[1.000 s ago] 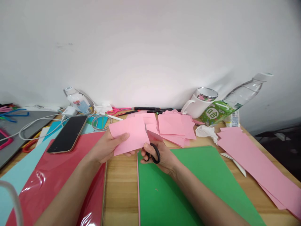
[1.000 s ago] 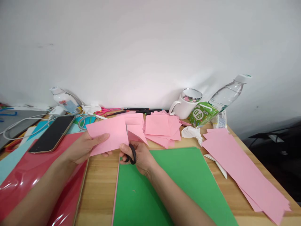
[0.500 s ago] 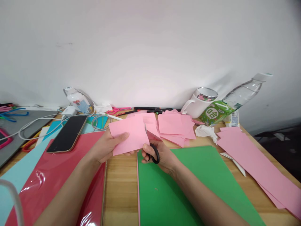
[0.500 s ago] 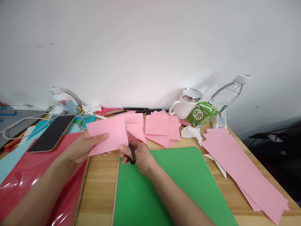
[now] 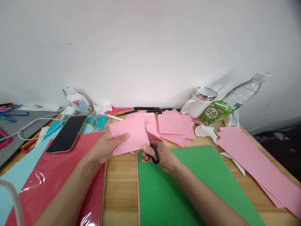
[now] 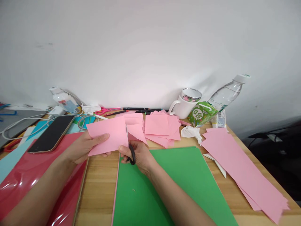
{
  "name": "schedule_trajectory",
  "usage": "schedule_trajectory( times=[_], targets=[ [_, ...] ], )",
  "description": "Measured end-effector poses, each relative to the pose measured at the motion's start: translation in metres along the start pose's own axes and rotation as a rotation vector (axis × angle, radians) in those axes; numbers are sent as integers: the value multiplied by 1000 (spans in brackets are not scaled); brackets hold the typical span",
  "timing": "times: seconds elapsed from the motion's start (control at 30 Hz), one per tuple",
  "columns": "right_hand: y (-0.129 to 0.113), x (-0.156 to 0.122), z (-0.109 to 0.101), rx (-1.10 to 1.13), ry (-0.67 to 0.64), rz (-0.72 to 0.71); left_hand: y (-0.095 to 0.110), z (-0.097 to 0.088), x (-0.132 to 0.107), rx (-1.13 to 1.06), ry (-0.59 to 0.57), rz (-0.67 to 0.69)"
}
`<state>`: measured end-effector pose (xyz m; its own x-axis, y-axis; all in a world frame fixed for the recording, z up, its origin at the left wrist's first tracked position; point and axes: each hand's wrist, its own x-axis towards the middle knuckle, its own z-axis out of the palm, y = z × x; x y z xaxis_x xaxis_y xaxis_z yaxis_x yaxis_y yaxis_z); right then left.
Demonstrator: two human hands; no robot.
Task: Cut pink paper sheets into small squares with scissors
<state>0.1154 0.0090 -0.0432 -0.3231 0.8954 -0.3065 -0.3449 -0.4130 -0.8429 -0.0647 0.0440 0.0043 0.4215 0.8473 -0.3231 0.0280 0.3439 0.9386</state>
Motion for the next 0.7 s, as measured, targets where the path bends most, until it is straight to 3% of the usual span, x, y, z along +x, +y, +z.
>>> schedule_trajectory(
  times=[0.23, 0.53, 0.63, 0.7],
  targets=[
    [1, 0, 0, 2, 4, 2, 1, 1, 1, -11, 41, -22],
    [1, 0, 1, -19, 19, 7, 0, 0, 0, -26, 4, 14],
    [-2, -1, 4, -66, -49, -60, -2, -1, 2, -70, 71, 102],
    [-2, -4, 9, -158, -48, -195, -4, -1, 4, -111, 150, 172]
  ],
)
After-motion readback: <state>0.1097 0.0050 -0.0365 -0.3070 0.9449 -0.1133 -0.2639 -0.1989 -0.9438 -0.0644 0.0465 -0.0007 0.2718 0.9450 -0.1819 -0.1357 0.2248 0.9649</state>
